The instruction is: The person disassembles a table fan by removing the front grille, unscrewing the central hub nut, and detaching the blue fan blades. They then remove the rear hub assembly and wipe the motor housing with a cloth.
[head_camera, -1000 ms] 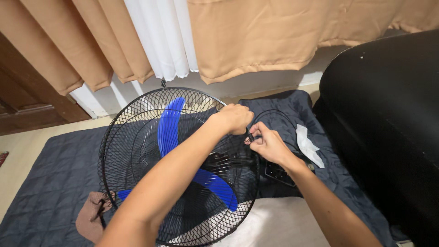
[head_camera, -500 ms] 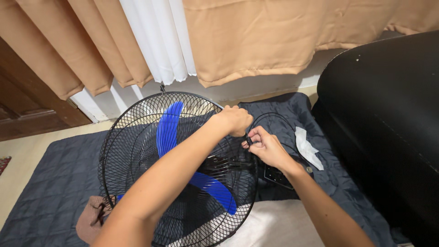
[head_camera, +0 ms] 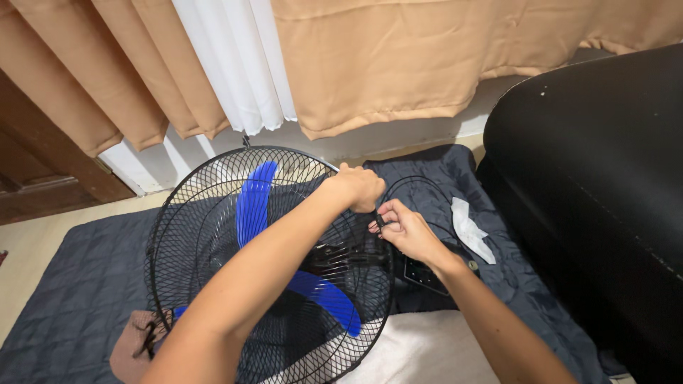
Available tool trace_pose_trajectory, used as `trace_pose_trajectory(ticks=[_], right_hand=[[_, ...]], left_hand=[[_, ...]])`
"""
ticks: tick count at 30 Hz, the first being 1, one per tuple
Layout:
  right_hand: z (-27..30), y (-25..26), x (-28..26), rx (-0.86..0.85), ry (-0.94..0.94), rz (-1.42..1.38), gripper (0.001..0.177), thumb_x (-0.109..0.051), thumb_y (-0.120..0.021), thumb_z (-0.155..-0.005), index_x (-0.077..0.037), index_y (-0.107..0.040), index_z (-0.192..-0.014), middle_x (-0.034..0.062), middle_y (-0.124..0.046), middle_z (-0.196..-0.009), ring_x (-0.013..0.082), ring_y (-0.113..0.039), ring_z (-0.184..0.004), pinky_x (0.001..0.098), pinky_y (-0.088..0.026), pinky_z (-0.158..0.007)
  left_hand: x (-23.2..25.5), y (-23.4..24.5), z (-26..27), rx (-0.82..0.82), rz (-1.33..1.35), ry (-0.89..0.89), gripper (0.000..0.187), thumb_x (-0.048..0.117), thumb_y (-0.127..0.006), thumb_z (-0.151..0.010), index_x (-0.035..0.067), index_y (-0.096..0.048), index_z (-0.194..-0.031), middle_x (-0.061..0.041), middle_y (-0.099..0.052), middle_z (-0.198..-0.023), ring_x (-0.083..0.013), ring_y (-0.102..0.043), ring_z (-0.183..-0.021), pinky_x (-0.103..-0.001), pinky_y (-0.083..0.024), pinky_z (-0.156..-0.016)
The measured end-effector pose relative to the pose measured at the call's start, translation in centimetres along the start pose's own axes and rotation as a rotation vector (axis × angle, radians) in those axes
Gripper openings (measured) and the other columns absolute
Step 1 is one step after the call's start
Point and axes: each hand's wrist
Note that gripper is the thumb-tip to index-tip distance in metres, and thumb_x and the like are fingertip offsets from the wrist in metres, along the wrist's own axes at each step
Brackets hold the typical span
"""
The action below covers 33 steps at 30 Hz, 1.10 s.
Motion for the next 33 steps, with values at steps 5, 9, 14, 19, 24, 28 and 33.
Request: trace_pose_trajectory(ticks=[5,9,14,19,24,28,33], right_hand=[[0.1,-0.1,0.6,-0.014,0.092,0.020,0.033,0.008,-0.057,-0.089,0.002,-0.053,-0.122,0.0112,-0.075,-0.106,0.0140,-0.072,-0.089,0.0275,-0.058,-0.081],[0.4,-0.5,0.3,0.100,0.087,0.158,0.032,0.007,-0.059,-0.087,-0.001,-0.058,-0.118,0.0096,-0.070,-0.101,0.0131,-0.074,-0.085,0.0264,-0.059,-0.076],[0.2,-0.2,-0.8,0.209,0.091,0.299,0.025,0.000,-0.071,-0.085,-0.004,-0.069,-0.109,0.0073,-0.058,-0.115,0.0183,-0.071,-0.085,0.0311,-0.059,-0.075],[-0.9,-1.2,-2.1,0.331,0.138,0.396,0.025,-0.008,-0.069,-0.089,-0.007,-0.071,-0.113,0.0107,-0.070,-0.100,0.0201,-0.071,-0.085,0.0348,-0.055,-0.073],[-4.0,-3.0,-4.5,0.351,0.080,0.418,0.026,-0.013,-0.070,-0.091,-0.008,-0.071,-0.117,0.0131,-0.073,-0.091,0.0246,-0.069,-0.079,0.0352,-0.055,-0.074],[-7.2,-5.4,-6.3,0.335,0.286,0.446,0.027,-0.017,-0.068,-0.093,-0.007,-0.069,-0.118,0.0134,-0.073,-0.107,0.0263,-0.072,-0.095,0.0366,-0.056,-0.078],[-10.9,-9.0,-8.2,0.283,0.341,0.569,0.051,-0.037,-0.072,-0.090,-0.003,-0.065,-0.127,0.0187,-0.065,-0.133,0.0358,-0.062,-0.120,0.0409,-0.051,-0.095]], left_hand=[[-0.8,-0.8,-0.6,0.098,0.085,-0.030,0.034,0.013,-0.067,-0.080,0.018,-0.076,-0.112,-0.012,-0.069,-0.123,-0.0323,-0.064,-0.121,-0.056,-0.047,-0.097],[-1.6,-1.6,-1.3,0.133,0.162,-0.074,0.023,0.013,-0.069,-0.078,0.017,-0.077,-0.099,-0.007,-0.074,-0.111,-0.0285,-0.067,-0.114,-0.054,-0.050,-0.091],[-2.6,-3.1,-1.9,0.260,0.256,-0.134,0.019,0.008,-0.067,-0.074,0.014,-0.071,-0.091,-0.007,-0.076,-0.099,-0.0293,-0.070,-0.105,-0.049,-0.053,-0.084],[-3.7,-4.6,-0.3,0.566,0.313,-0.235,0.013,0.007,-0.067,-0.076,0.012,-0.073,-0.087,-0.011,-0.074,-0.093,-0.0346,-0.069,-0.096,-0.049,-0.054,-0.082],[-7.8,-5.4,4.4,0.911,0.350,-0.174,0.013,0.006,-0.066,-0.077,0.010,-0.073,-0.086,-0.012,-0.071,-0.093,-0.0380,-0.065,-0.092,-0.050,-0.051,-0.083],[-12.7,-7.1,9.6,1.096,0.387,-0.027,0.014,0.008,-0.066,-0.082,0.008,-0.073,-0.094,-0.012,-0.072,-0.106,-0.0364,-0.063,-0.108,-0.047,-0.050,-0.095],[-16.3,-9.5,13.7,1.114,0.362,0.129,0.028,0.010,-0.068,-0.087,0.009,-0.075,-0.114,-0.014,-0.069,-0.128,-0.0365,-0.058,-0.124,-0.047,-0.044,-0.106]])
Point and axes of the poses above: each hand's wrist, its own z-axis away from the middle knuckle, its own y-axis out of the back of the hand, x = y × z
